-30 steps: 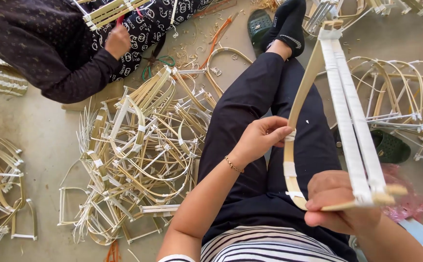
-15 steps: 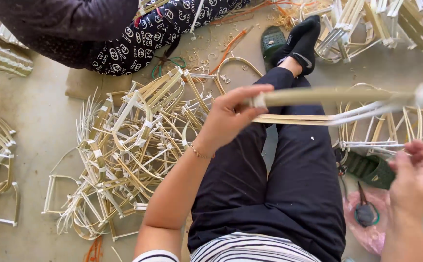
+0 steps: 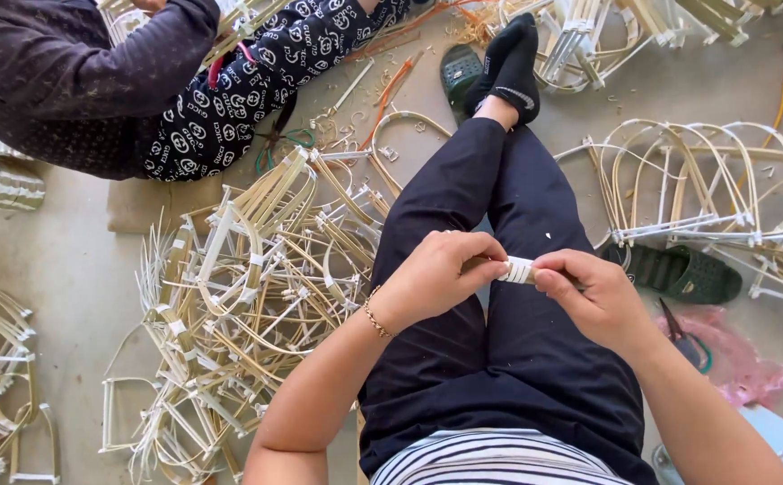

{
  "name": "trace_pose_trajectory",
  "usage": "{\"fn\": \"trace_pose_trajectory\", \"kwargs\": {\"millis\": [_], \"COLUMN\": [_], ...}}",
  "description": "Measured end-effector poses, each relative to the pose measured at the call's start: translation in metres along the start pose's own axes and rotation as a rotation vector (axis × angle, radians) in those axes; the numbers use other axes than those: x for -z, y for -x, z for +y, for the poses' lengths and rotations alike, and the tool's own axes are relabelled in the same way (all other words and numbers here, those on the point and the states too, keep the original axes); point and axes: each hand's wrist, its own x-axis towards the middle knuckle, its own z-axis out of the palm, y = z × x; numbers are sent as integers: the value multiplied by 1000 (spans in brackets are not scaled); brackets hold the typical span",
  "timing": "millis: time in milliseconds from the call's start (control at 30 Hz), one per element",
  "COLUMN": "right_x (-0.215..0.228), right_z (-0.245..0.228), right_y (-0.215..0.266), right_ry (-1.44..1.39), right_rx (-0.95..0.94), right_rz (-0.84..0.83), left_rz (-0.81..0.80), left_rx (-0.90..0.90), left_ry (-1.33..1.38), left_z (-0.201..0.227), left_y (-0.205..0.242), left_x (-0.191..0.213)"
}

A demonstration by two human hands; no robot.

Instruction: Assembling and taping small bamboo or wooden frame components for furniture manufacturing.

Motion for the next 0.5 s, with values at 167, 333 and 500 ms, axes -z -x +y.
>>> {"fn": "trace_pose_trajectory", "kwargs": {"millis": [167, 333, 500], "right_x": [0, 9, 9], "right_z": [-5, -10, 1], "right_y": [0, -2, 1], "right_ry": [-32, 101, 172], "right_rx": [147, 233, 188], "right_rz": [32, -3, -128], "left_rz": [31, 17, -63], "left_rx": [66, 64, 40], "left_ry": [-53, -67, -155], "left_z": [11, 10, 9], "left_y": [-9, -3, 3], "left_x": [-2, -9, -17]}}
